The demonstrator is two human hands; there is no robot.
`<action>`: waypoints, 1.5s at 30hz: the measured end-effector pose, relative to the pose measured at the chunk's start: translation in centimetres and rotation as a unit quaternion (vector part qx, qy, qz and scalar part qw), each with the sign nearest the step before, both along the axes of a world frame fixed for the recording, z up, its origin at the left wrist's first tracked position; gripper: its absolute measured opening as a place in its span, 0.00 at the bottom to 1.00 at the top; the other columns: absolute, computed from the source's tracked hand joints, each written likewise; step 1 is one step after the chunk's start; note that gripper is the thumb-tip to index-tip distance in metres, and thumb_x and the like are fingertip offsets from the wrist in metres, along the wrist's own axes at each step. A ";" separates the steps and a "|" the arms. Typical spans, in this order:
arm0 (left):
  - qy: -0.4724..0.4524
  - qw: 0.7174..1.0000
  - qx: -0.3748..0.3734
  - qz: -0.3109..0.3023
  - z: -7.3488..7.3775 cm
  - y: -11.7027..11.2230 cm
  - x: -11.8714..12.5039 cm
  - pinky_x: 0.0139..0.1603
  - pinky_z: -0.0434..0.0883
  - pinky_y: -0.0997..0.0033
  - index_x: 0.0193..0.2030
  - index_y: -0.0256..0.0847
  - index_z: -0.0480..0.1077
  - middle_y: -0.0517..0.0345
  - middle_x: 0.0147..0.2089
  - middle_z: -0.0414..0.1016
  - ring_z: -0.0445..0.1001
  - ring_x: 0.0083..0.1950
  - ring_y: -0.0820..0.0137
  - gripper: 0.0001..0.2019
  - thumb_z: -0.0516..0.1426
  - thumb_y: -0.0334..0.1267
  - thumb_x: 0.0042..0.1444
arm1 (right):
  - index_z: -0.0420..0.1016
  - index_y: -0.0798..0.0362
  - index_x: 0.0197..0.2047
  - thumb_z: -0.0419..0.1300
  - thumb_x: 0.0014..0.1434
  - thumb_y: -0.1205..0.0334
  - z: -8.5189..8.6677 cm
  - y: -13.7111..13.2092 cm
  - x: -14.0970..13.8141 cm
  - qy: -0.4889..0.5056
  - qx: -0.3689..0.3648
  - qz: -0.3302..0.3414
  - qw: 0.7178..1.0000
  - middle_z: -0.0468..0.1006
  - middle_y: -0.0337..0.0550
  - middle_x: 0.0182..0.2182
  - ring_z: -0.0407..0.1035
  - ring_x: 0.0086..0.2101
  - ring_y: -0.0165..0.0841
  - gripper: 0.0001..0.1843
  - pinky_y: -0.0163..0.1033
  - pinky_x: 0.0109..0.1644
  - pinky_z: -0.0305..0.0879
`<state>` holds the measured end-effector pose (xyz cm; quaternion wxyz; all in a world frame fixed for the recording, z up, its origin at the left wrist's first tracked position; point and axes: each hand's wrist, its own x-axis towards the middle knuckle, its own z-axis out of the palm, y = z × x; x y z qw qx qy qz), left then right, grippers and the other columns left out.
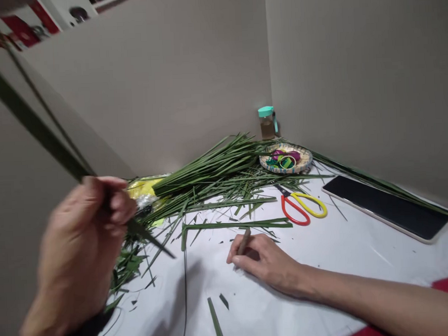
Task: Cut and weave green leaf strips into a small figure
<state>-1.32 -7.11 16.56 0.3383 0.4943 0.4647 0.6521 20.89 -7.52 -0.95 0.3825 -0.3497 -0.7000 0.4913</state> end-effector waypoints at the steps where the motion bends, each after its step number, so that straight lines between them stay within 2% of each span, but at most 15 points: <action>1: -0.087 0.996 -0.026 -0.022 -0.6 0.0 1.3 0.25 0.67 0.84 0.31 0.34 0.74 0.59 0.27 0.68 0.65 0.27 0.79 0.16 0.51 0.35 0.68 | 0.77 0.55 0.35 0.55 0.61 0.65 0.3 0.0 0.4 0.015 0.001 0.002 1.000 0.81 0.45 0.36 0.74 0.36 0.34 0.09 0.38 0.39 0.69; 2: -0.165 0.984 -0.054 -0.040 -1.4 0.0 2.3 0.31 0.72 0.82 0.30 0.33 0.76 0.56 0.31 0.72 0.69 0.30 0.76 0.17 0.51 0.34 0.67 | 0.78 0.56 0.37 0.53 0.64 0.63 0.8 0.1 0.8 0.027 0.003 0.002 1.000 0.82 0.47 0.38 0.74 0.38 0.35 0.12 0.39 0.41 0.69; 6: -0.216 0.969 -0.110 -0.052 -5.4 -0.3 4.1 0.42 0.77 0.72 0.31 0.33 0.80 0.47 0.41 0.79 0.75 0.39 0.69 0.14 0.55 0.33 0.64 | 0.78 0.53 0.43 0.48 0.67 0.63 3.2 0.4 1.9 0.020 0.065 -0.010 0.998 0.80 0.45 0.38 0.72 0.37 0.35 0.16 0.41 0.43 0.65; 8: -0.234 0.961 -0.140 -0.046 -7.1 -0.8 4.3 0.42 0.77 0.74 0.34 0.33 0.81 0.47 0.43 0.78 0.74 0.40 0.69 0.11 0.58 0.34 0.61 | 0.78 0.51 0.44 0.49 0.67 0.64 4.5 0.4 1.8 0.011 0.097 0.002 0.995 0.79 0.42 0.40 0.70 0.39 0.34 0.15 0.40 0.45 0.62; 10: -0.249 0.955 -0.156 -0.036 -8.4 -1.3 4.5 0.42 0.75 0.78 0.34 0.34 0.81 0.51 0.42 0.77 0.72 0.39 0.72 0.09 0.60 0.35 0.59 | 0.77 0.51 0.43 0.53 0.66 0.62 5.3 0.3 1.2 0.003 0.058 0.047 0.997 0.78 0.38 0.37 0.69 0.38 0.33 0.11 0.37 0.42 0.61; 13: -0.254 0.952 -0.167 -0.037 -9.8 -1.8 4.7 0.42 0.74 0.80 0.33 0.38 0.81 0.55 0.40 0.75 0.71 0.39 0.74 0.06 0.65 0.38 0.55 | 0.75 0.53 0.35 0.59 0.62 0.58 4.8 -0.1 0.0 -0.022 -0.052 0.111 0.992 0.72 0.34 0.27 0.63 0.29 0.28 0.08 0.33 0.32 0.56; 15: -0.245 0.950 -0.185 -0.053 -10.5 -1.7 4.4 0.40 0.74 0.80 0.34 0.39 0.81 0.57 0.38 0.74 0.70 0.38 0.74 0.07 0.68 0.39 0.50 | 0.72 0.54 0.29 0.58 0.63 0.59 3.7 -0.2 -0.3 -0.033 -0.084 0.123 0.988 0.70 0.34 0.25 0.62 0.27 0.27 0.12 0.33 0.32 0.56; 18: -0.216 0.948 -0.223 -0.074 -11.6 -1.4 3.5 0.32 0.71 0.82 0.33 0.37 0.81 0.58 0.34 0.72 0.69 0.33 0.76 0.10 0.71 0.37 0.44 | 0.71 0.55 0.26 0.56 0.64 0.61 2.4 0.3 0.5 -0.054 -0.105 0.138 0.983 0.73 0.36 0.24 0.65 0.28 0.28 0.14 0.33 0.35 0.59; 22: -0.170 0.939 -0.282 -0.100 -13.8 -1.0 2.2 0.27 0.69 0.80 0.33 0.34 0.81 0.57 0.29 0.74 0.70 0.29 0.75 0.11 0.72 0.35 0.42 | 0.74 0.55 0.26 0.58 0.62 0.63 2.1 1.4 2.6 -0.110 -0.145 0.169 0.969 0.73 0.35 0.20 0.66 0.25 0.29 0.12 0.34 0.32 0.59; 26: -0.122 0.933 -0.315 -0.120 -16.0 -0.9 1.6 0.30 0.73 0.73 0.36 0.34 0.81 0.53 0.33 0.79 0.74 0.27 0.72 0.12 0.72 0.36 0.44 | 0.71 0.54 0.24 0.57 0.64 0.61 2.0 1.7 3.8 -0.229 -0.085 0.160 0.956 0.72 0.35 0.20 0.67 0.27 0.31 0.16 0.35 0.34 0.57; 29: -0.096 0.931 -0.326 -0.133 -16.9 -1.0 1.5 0.34 0.73 0.71 0.39 0.36 0.80 0.56 0.33 0.78 0.75 0.27 0.71 0.13 0.71 0.36 0.46 | 0.73 0.52 0.28 0.55 0.67 0.57 1.6 1.5 4.0 -0.317 -0.011 0.139 0.938 0.74 0.37 0.24 0.68 0.32 0.34 0.16 0.38 0.39 0.58; 31: -0.077 0.933 -0.324 -0.138 -17.2 -1.1 1.4 0.36 0.71 0.72 0.40 0.38 0.80 0.59 0.32 0.77 0.75 0.28 0.72 0.13 0.70 0.35 0.47 | 0.75 0.51 0.33 0.54 0.68 0.56 1.4 1.3 3.9 -0.327 0.001 0.106 0.939 0.76 0.40 0.29 0.69 0.36 0.37 0.15 0.40 0.42 0.59; 34: -0.036 0.937 -0.322 -0.132 -17.5 -1.3 1.4 0.37 0.68 0.73 0.41 0.40 0.78 0.62 0.31 0.76 0.74 0.29 0.73 0.11 0.68 0.35 0.50 | 0.74 0.51 0.38 0.49 0.70 0.56 1.7 1.5 3.5 -0.296 -0.009 0.033 0.955 0.77 0.43 0.38 0.69 0.43 0.39 0.16 0.42 0.47 0.59; 39: 0.005 0.933 -0.343 -0.109 -17.6 -1.5 1.5 0.38 0.66 0.74 0.43 0.40 0.77 0.62 0.32 0.77 0.72 0.29 0.75 0.12 0.68 0.38 0.51 | 0.70 0.52 0.38 0.44 0.72 0.60 2.3 2.2 2.4 -0.216 0.047 -0.022 0.975 0.73 0.42 0.39 0.67 0.42 0.35 0.16 0.41 0.49 0.59; 45: 0.043 0.929 -0.350 -0.114 -17.6 -1.6 1.7 0.25 0.64 0.75 0.45 0.41 0.75 0.64 0.32 0.73 0.69 0.23 0.76 0.15 0.67 0.42 0.52 | 0.72 0.50 0.34 0.55 0.66 0.69 1.1 1.2 0.8 -0.104 0.003 -0.020 0.994 0.73 0.35 0.35 0.69 0.37 0.28 0.09 0.33 0.43 0.62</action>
